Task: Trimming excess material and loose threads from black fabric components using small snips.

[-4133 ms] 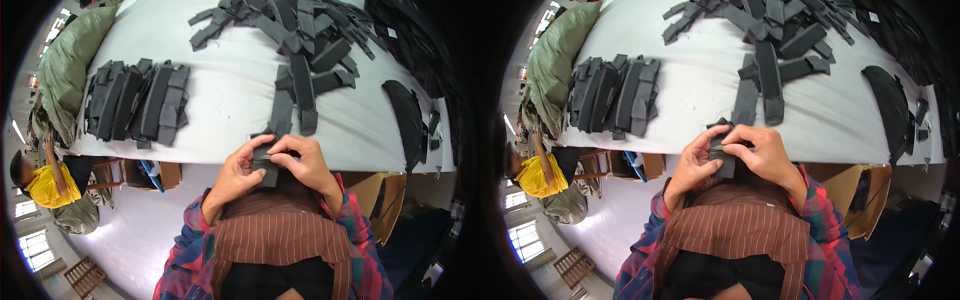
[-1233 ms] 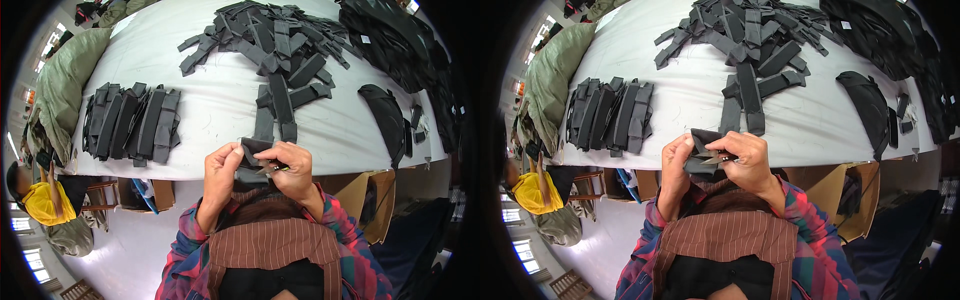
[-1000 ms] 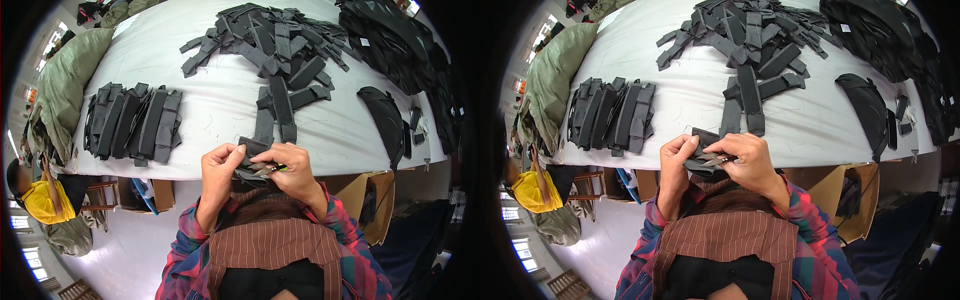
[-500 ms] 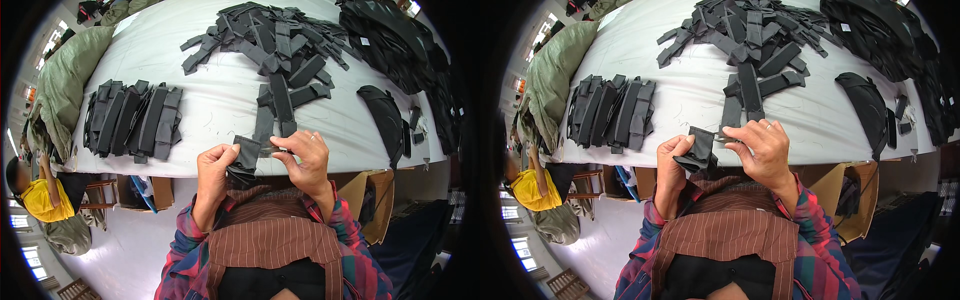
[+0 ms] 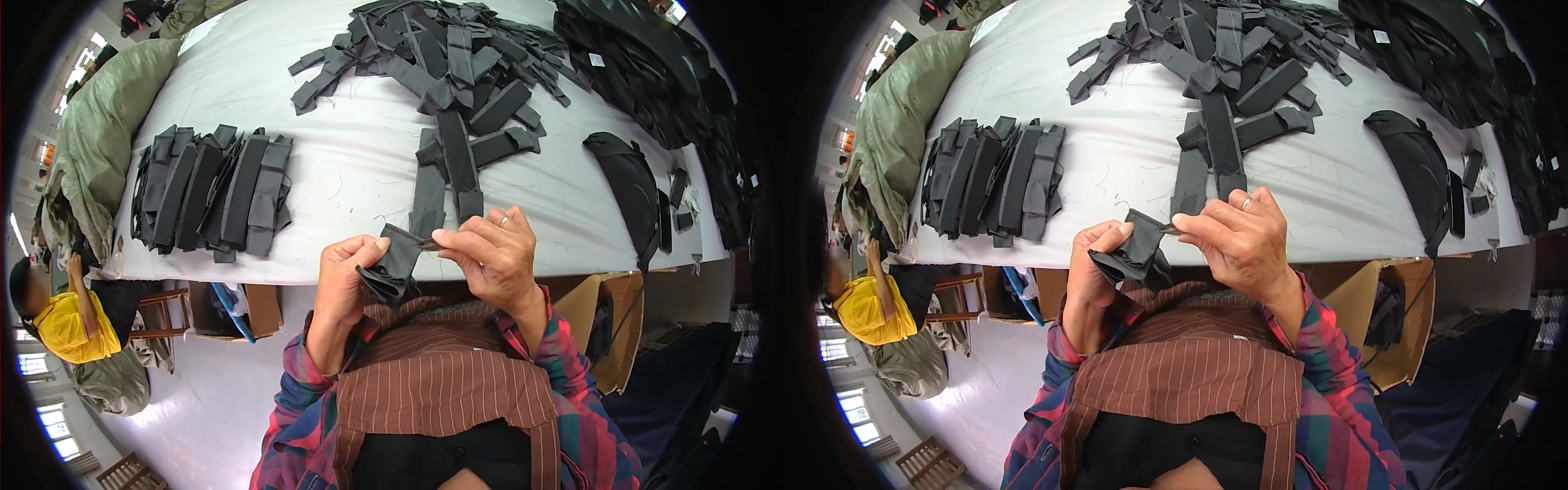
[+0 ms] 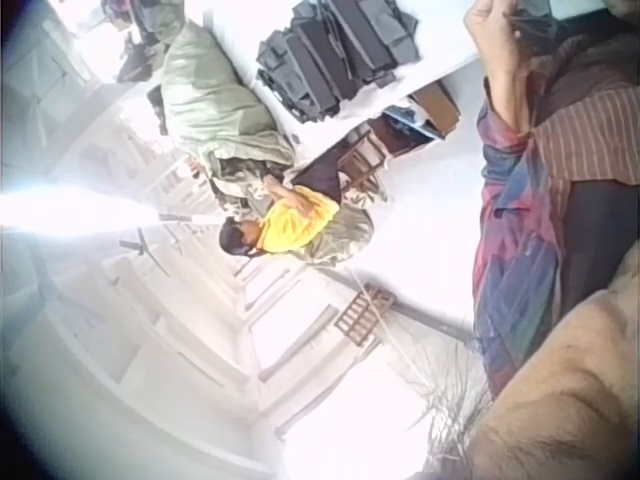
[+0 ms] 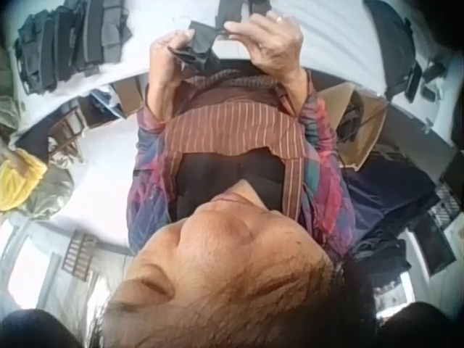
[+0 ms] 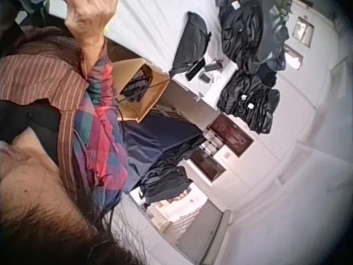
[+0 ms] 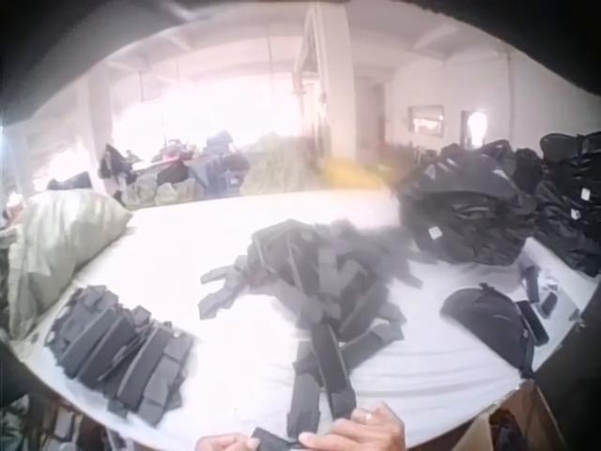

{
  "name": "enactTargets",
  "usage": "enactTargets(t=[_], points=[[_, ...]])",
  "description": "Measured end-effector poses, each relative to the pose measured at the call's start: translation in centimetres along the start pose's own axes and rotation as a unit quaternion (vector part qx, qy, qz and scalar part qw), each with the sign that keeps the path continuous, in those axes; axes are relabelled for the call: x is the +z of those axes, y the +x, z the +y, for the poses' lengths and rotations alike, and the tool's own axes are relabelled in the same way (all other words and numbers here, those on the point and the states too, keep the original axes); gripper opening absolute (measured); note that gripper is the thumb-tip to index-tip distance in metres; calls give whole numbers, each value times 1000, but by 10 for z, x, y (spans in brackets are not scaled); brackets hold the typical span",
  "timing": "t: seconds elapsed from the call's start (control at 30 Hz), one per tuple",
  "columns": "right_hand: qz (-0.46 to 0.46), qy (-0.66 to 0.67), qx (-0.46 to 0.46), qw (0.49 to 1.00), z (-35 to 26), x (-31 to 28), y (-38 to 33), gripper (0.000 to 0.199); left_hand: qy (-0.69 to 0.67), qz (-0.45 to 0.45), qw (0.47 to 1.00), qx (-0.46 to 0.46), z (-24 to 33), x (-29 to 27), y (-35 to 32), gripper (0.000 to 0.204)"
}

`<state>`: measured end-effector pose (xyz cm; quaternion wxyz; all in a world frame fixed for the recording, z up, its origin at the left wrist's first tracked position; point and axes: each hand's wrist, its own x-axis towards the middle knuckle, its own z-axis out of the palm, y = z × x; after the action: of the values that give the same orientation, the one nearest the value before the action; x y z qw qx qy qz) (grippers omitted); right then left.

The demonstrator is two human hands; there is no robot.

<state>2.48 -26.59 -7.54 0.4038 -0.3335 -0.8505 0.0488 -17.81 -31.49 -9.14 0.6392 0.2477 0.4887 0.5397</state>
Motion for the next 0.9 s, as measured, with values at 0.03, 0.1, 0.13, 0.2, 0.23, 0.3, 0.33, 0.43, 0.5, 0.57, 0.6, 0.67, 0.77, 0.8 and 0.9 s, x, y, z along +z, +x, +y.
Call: enactTargets(t=[0.03, 0.1, 0.13, 0.2, 0.23, 0.3, 0.33, 0.43, 0.5, 0.57, 0.6, 0.67, 0.77, 0.8, 0.9], points=[[-6, -1, -4, 1000, 0, -1, 0, 22, 1, 0, 1000, -2, -1, -1, 0, 22], [-13, -1, -8, 1000, 1, -2, 0, 21, 4, -2, 1000, 1, -3, -2, 1, 20], [-35, 6, -2, 999, 2, -4, 1, 20, 8, -4, 1000, 5, -4, -3, 1, 19], [-57, 13, 4, 998, 2, -6, 3, 19, 28, -1, 999, 19, -2, 1, -1, 18], [-47, 51, 39, 997, 0, -7, 5, 19, 48, 2, 998, 34, -2, 2, -2, 17], [-35, 90, 71, 993, -4, -6, 10, 19, 91, 4, 994, 56, -2, 3, -4, 18], [-30, 99, 87, 991, -7, -4, 14, 20, 134, 5, 988, 78, -2, 3, -5, 18], [-32, 98, 77, 992, -10, 0, 19, 21, 167, 1, 982, 93, -3, 7, -9, 19], [-38, 61, 52, 996, -14, 3, 19, 20, 165, -2, 981, 102, 0, 11, -11, 18], [-39, 51, 47, 997, -16, 4, 19, 20, 174, -6, 980, 96, 3, 14, -13, 18], [-39, 39, 40, 998, -17, 4, 19, 19, 173, -4, 980, 97, 3, 13, -14, 18], [-39, 28, 33, 998, -19, 5, 18, 19, 189, -2, 977, 96, 3, 13, -16, 18], [-37, 1, 22, 999, -23, 4, 17, 19, 209, 14, 971, 113, 3, 14, -19, 18], [-37, -6, 26, 999, -23, 3, 17, 18, 208, 14, 971, 114, 2, 13, -19, 18], [-31, -10, 41, 999, -23, 2, 14, 16, 261, 35, 956, 129, 2, 13, -20, 15]])
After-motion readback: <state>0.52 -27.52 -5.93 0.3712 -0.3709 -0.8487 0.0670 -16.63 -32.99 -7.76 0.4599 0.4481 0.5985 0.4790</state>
